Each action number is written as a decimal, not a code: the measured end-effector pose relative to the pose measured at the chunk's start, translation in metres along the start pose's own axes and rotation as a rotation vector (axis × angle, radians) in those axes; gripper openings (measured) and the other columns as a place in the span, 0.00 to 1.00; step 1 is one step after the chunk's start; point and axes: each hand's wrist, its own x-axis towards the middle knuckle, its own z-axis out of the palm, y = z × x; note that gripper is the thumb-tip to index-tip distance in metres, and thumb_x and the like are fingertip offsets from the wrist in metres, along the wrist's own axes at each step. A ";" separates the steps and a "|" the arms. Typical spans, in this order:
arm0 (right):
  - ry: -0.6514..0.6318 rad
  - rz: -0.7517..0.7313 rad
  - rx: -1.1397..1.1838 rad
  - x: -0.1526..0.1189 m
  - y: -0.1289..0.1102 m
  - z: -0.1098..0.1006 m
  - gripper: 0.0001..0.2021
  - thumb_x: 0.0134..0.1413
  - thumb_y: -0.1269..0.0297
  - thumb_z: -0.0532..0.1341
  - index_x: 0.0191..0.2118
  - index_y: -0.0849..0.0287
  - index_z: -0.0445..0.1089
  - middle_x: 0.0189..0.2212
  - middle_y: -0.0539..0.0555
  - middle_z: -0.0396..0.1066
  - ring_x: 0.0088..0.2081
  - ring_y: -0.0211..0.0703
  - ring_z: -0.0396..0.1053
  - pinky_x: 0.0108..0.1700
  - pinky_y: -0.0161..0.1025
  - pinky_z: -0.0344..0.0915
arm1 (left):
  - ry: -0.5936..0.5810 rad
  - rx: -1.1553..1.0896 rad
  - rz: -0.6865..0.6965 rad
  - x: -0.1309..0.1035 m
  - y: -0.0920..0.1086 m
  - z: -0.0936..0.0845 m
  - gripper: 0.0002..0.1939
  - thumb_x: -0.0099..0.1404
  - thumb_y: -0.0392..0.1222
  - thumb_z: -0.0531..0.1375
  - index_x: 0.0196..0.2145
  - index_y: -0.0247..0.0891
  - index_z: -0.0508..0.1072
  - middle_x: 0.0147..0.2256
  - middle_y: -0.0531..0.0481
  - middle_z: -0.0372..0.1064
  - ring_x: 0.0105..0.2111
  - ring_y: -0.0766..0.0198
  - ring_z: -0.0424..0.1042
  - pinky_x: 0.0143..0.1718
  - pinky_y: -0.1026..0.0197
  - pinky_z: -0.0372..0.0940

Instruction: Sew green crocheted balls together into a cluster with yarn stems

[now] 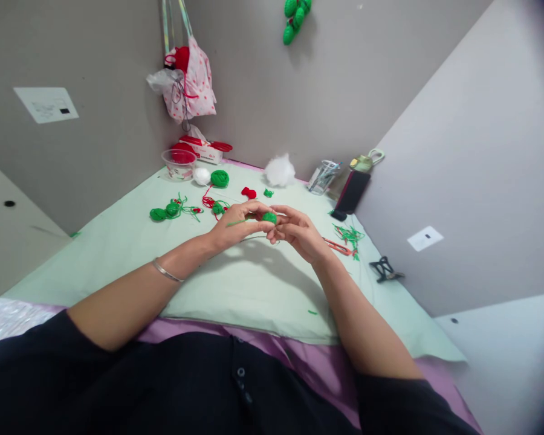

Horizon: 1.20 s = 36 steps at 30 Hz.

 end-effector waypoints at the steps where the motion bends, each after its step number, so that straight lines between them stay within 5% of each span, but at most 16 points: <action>1: 0.021 -0.009 -0.032 0.000 0.000 0.001 0.21 0.50 0.62 0.67 0.51 0.57 0.71 0.33 0.52 0.76 0.32 0.43 0.75 0.36 0.42 0.72 | 0.000 -0.006 -0.016 0.000 0.000 -0.001 0.11 0.60 0.44 0.67 0.39 0.38 0.81 0.37 0.48 0.73 0.39 0.59 0.72 0.48 0.55 0.64; 6: 0.260 -0.171 -0.317 0.006 0.006 0.000 0.14 0.54 0.55 0.68 0.41 0.59 0.75 0.29 0.50 0.73 0.25 0.36 0.70 0.26 0.35 0.65 | -0.102 0.088 -0.037 0.000 -0.006 -0.005 0.14 0.64 0.49 0.63 0.41 0.37 0.81 0.42 0.47 0.75 0.44 0.57 0.72 0.50 0.56 0.65; 10: 0.323 -0.267 -0.390 0.007 0.008 -0.002 0.10 0.49 0.57 0.70 0.34 0.58 0.78 0.33 0.52 0.74 0.27 0.34 0.66 0.27 0.35 0.64 | -0.170 0.151 0.000 0.001 -0.015 -0.005 0.17 0.66 0.53 0.60 0.42 0.37 0.80 0.41 0.47 0.72 0.41 0.58 0.73 0.48 0.56 0.67; 16: 0.384 -0.165 -0.166 0.014 0.005 -0.004 0.07 0.45 0.62 0.72 0.29 0.58 0.77 0.29 0.50 0.75 0.30 0.35 0.67 0.30 0.32 0.64 | -0.239 -0.037 -0.102 0.001 -0.011 -0.001 0.17 0.64 0.52 0.63 0.42 0.36 0.77 0.39 0.48 0.72 0.38 0.60 0.75 0.46 0.54 0.69; 19: 0.591 -0.131 0.181 0.017 -0.004 -0.035 0.07 0.48 0.63 0.71 0.32 0.57 0.74 0.33 0.50 0.78 0.34 0.35 0.73 0.30 0.30 0.67 | -0.281 -0.159 -0.236 0.001 -0.004 -0.003 0.18 0.62 0.49 0.67 0.45 0.36 0.76 0.36 0.49 0.72 0.36 0.60 0.76 0.46 0.52 0.70; 22: 0.794 -0.145 0.475 0.003 -0.020 -0.093 0.06 0.54 0.72 0.65 0.30 0.56 0.69 0.30 0.51 0.76 0.32 0.36 0.75 0.27 0.31 0.69 | -0.268 -0.291 -0.293 0.002 -0.002 -0.007 0.21 0.60 0.47 0.69 0.49 0.39 0.75 0.35 0.52 0.70 0.35 0.62 0.77 0.46 0.51 0.70; 25: 0.892 -0.207 0.553 -0.020 -0.033 -0.148 0.12 0.57 0.75 0.62 0.27 0.51 0.64 0.24 0.50 0.71 0.21 0.37 0.66 0.17 0.35 0.62 | -0.247 -0.387 -0.303 0.004 -0.003 -0.010 0.18 0.60 0.46 0.70 0.45 0.38 0.76 0.36 0.52 0.69 0.34 0.64 0.76 0.48 0.51 0.70; 27: 0.880 -0.211 0.517 -0.028 -0.035 -0.166 0.15 0.55 0.75 0.64 0.25 0.49 0.61 0.20 0.49 0.67 0.17 0.37 0.59 0.14 0.38 0.57 | -0.237 -0.416 -0.307 0.005 -0.004 -0.010 0.17 0.59 0.46 0.70 0.43 0.37 0.77 0.37 0.51 0.70 0.34 0.64 0.76 0.46 0.52 0.70; 30: 0.739 -0.205 0.393 -0.021 -0.026 -0.153 0.15 0.55 0.74 0.67 0.25 0.53 0.61 0.19 0.47 0.64 0.17 0.31 0.56 0.16 0.32 0.56 | -0.223 -0.427 -0.304 0.005 -0.003 -0.010 0.17 0.60 0.46 0.70 0.45 0.38 0.77 0.38 0.50 0.72 0.32 0.65 0.75 0.44 0.52 0.71; 32: 0.611 -0.146 0.341 -0.008 -0.016 -0.122 0.09 0.53 0.72 0.69 0.30 0.56 0.68 0.24 0.47 0.69 0.20 0.27 0.58 0.20 0.27 0.57 | -0.225 -0.423 -0.302 0.005 -0.001 -0.010 0.17 0.60 0.47 0.69 0.45 0.38 0.78 0.38 0.49 0.73 0.32 0.65 0.74 0.43 0.53 0.71; 36: 0.287 -0.041 0.045 0.011 0.000 -0.043 0.16 0.49 0.56 0.72 0.39 0.59 0.74 0.32 0.52 0.76 0.24 0.30 0.63 0.24 0.30 0.60 | -0.236 -0.391 -0.313 0.006 -0.002 -0.010 0.17 0.59 0.49 0.70 0.43 0.37 0.79 0.38 0.48 0.74 0.32 0.66 0.74 0.42 0.55 0.71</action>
